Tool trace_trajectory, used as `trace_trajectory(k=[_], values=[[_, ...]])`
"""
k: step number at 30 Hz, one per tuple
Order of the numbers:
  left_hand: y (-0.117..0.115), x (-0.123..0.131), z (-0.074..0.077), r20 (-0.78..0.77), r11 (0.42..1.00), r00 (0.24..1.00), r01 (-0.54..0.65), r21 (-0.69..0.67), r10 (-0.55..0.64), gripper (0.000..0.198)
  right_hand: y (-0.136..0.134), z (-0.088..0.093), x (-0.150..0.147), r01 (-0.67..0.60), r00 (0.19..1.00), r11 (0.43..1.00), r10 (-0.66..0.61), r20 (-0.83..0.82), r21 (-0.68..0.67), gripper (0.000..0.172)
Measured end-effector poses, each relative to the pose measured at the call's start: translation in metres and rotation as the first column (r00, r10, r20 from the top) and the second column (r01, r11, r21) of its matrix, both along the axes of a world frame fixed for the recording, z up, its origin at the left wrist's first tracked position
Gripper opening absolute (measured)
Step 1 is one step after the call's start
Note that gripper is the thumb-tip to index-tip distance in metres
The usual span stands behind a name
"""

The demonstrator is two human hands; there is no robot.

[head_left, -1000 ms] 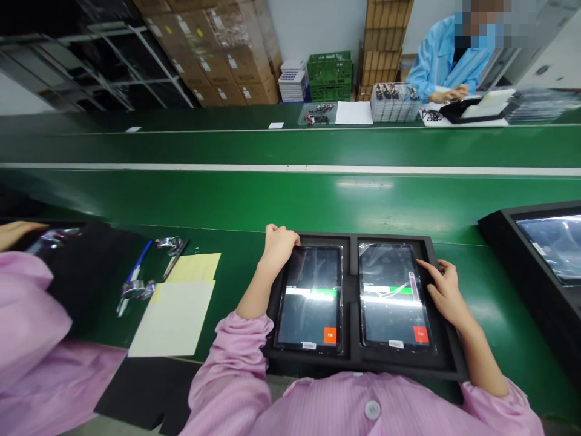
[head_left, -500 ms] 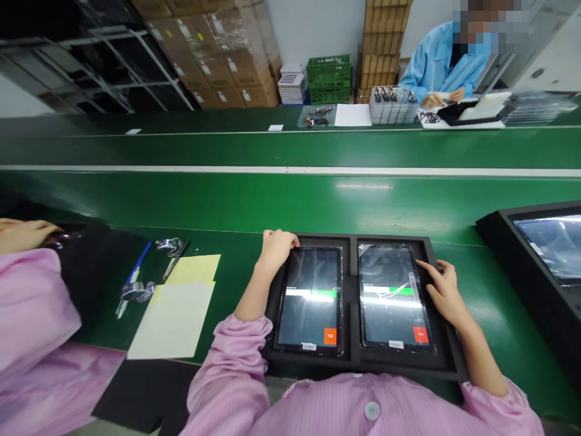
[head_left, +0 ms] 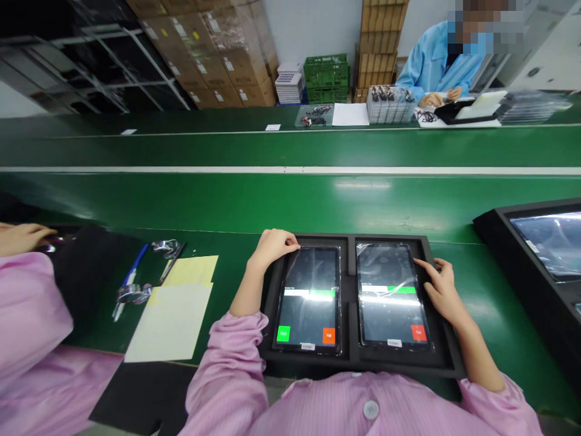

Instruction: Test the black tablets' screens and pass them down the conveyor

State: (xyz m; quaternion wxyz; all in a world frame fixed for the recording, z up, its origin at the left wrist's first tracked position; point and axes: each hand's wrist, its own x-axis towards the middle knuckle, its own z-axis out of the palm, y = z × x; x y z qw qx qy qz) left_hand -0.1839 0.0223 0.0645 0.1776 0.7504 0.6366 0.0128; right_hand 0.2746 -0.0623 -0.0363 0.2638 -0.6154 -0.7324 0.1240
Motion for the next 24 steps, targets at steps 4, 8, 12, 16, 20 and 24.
trace_trajectory(k=[4, 8, 12, 16, 20, 24], values=[[0.003, 0.008, -0.002, -0.032, 0.999, 0.999, -0.032, 0.008, 0.032, 0.02, 0.003, 0.0, 0.0, -0.003, 1.0, 1.0, 0.003, 0.021, -0.003, 0.055], [-0.002, 0.007, -0.001, -0.03, 1.0, 0.999, -0.02, 0.001, 0.02, 0.026, 0.002, 0.007, -0.001, -0.03, 0.999, 1.0, 0.03, 0.029, -0.011, 0.054], [-0.044, -0.015, -0.007, 0.096, 0.995, 0.992, 0.086, -0.053, -0.081, 0.062, -0.024, 0.029, -0.01, -0.009, 0.992, 0.997, -0.001, 0.127, 0.074, 0.048], [-0.109, -0.035, -0.024, 0.219, 0.969, 0.962, 0.196, -0.149, -0.161, 0.126, -0.066, 0.05, -0.037, -0.114, 0.989, 0.977, 0.095, 0.115, 0.178, 0.046], [-0.141, -0.046, -0.04, 0.232, 0.973, 0.96, 0.191, -0.128, -0.158, 0.13, -0.087, 0.053, -0.069, -0.385, 0.923, 0.877, 0.363, 0.128, 0.288, 0.047], [-0.134, -0.058, -0.046, 0.31, 0.961, 0.928, 0.252, -0.112, -0.208, 0.144, -0.085, 0.051, -0.077, -0.541, 0.841, 0.79, 0.499, 0.211, 0.289, 0.032]])
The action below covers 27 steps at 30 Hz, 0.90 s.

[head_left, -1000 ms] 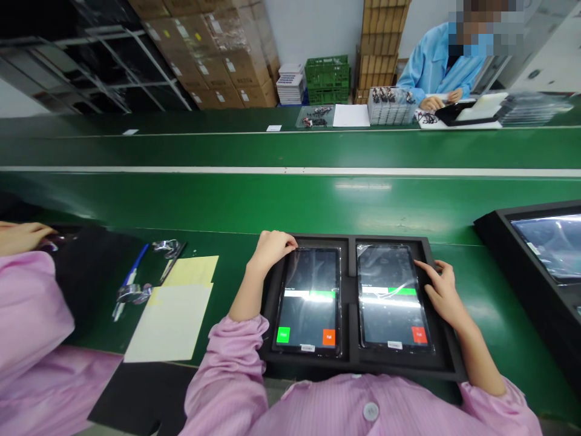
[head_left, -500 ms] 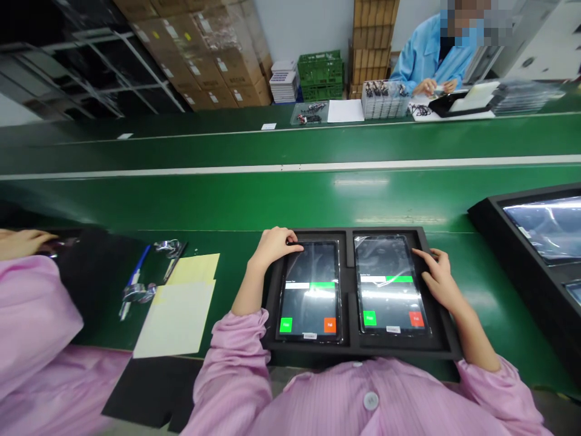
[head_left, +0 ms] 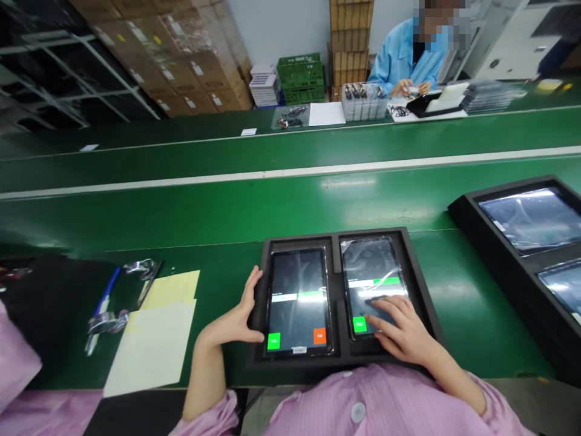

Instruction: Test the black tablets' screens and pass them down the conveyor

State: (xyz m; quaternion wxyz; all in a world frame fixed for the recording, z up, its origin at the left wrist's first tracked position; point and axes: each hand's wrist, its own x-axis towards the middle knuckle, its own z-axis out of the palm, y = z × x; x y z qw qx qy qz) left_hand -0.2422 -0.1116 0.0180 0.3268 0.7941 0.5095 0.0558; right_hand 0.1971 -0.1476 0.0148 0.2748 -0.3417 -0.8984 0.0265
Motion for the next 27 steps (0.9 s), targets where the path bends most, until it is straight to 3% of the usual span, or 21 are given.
trace_trajectory(k=[3, 6, 12, 14, 17, 21, 23, 27], values=[[0.015, 0.005, 0.003, -0.087, 1.0, 0.996, -0.009, -0.024, 0.007, 0.141, 0.003, 0.001, 0.002, -0.022, 1.0, 0.999, 0.022, 0.007, -0.034, 0.025], [0.041, 0.032, 0.014, -0.224, 1.0, 0.974, -0.028, 0.004, 0.028, 0.121, 0.003, 0.0, 0.0, -0.056, 0.997, 0.997, 0.058, 0.04, -0.058, 0.027], [0.098, 0.102, 0.036, -0.166, 0.966, 0.952, 0.253, -0.058, -0.259, 0.087, 0.001, 0.001, -0.001, -0.045, 0.992, 0.994, 0.056, 0.11, -0.104, 0.03], [0.104, 0.117, 0.035, -0.151, 0.962, 0.95, 0.274, -0.008, -0.272, 0.077, 0.006, 0.005, 0.01, 0.017, 0.998, 0.999, -0.014, 0.068, -0.043, 0.031], [0.101, 0.129, 0.03, -0.182, 0.953, 0.947, 0.286, 0.094, -0.266, 0.058, 0.031, 0.006, 0.03, 0.276, 0.961, 0.961, -0.276, 0.014, -0.01, 0.033], [0.096, 0.134, 0.025, -0.251, 0.946, 0.948, 0.249, 0.206, -0.195, 0.041, 0.081, -0.011, 0.045, 0.65, 0.76, 0.752, -0.648, 0.058, -0.111, 0.04], [0.096, 0.136, 0.024, -0.257, 0.94, 0.948, 0.25, 0.233, -0.188, 0.037, 0.1, -0.025, 0.046, 0.703, 0.71, 0.696, -0.697, 0.097, -0.144, 0.048], [0.097, 0.139, 0.023, -0.278, 0.935, 0.944, 0.251, 0.25, -0.179, 0.042, 0.109, -0.05, 0.049, 0.66, 0.751, 0.75, -0.656, 0.077, -0.046, 0.058]])
